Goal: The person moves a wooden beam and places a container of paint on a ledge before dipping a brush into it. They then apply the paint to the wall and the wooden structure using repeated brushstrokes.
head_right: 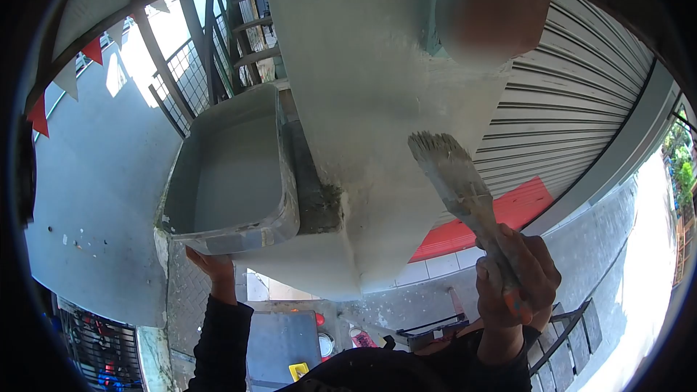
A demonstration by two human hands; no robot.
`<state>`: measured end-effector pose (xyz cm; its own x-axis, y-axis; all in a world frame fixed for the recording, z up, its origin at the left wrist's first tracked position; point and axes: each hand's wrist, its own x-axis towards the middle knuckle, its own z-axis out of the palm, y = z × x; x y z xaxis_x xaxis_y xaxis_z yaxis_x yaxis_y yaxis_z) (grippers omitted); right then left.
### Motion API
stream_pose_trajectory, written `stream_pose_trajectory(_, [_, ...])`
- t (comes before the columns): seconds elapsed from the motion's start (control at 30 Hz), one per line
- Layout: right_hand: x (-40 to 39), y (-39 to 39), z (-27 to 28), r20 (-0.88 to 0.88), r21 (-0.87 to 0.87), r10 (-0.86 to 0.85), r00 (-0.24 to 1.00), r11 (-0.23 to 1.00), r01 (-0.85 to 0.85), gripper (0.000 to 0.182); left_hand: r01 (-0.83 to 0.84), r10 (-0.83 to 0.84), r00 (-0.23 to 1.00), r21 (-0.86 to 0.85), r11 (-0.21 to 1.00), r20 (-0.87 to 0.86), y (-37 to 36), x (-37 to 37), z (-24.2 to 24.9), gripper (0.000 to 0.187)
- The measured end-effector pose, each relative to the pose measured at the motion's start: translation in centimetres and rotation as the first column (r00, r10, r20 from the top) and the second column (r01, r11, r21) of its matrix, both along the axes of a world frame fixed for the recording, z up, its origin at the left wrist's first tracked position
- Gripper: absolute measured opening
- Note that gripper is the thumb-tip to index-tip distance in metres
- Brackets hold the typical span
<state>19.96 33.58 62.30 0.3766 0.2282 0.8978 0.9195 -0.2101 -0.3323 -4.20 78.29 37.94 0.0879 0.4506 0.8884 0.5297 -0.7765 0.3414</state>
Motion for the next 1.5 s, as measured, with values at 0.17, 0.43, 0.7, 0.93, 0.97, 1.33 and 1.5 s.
stream_pose_trajectory(0.17, [0.9,0.7,0.5,0.041,0.043,0.022,0.999,0.999,-0.024,0.038,-0.108,0.143,0.98,0.237,0.965,-0.135,-2.1,0.9,3.4,0.067])
stream_pose_trajectory(0.43, [3.3,2.6,0.5,0.168,0.105,-0.042,0.985,0.994,0.024,0.03,-0.072,0.081,0.995,0.135,0.988,-0.061,-1.2,0.6,1.6,0.061])
stream_pose_trajectory(0.7, [3.8,5.4,-3.2,-0.002,0.16,-0.009,1.0,0.987,0.009,0.033,-0.088,0.098,0.994,0.16,0.983,-0.055,-0.9,0.6,1.2,0.062])
stream_pose_trajectory(0.93, [0.7,2.8,-7.5,-0.252,0.067,0.052,0.966,0.997,-0.036,0.015,-0.041,0.043,0.999,0.1,0.994,-0.017,-1.1,0.5,1.3,0.061])
stream_pose_trajectory(0.97, [0.4,2.5,-7.2,-0.365,0.079,0.054,0.93,0.996,-0.027,0.014,-0.052,0.058,0.997,0.132,0.99,-0.042,-1.2,0.6,1.5,0.061])
stream_pose_trajectory(1.33, [2.7,4.3,4.1,-0.416,0.195,0.047,0.908,0.98,0.039,0.017,0.095,-0.081,0.986,-0.097,0.991,0.143,-0.2,0.3,-0.1,0.059])
stream_pose_trajectory(1.5, [2.7,2.9,4.1,-0.143,0.292,0.042,0.989,0.956,0.001,0.023,0.007,-0.007,1.0,0.025,1.0,0.004,-0.9,0.5,1.2,0.058])
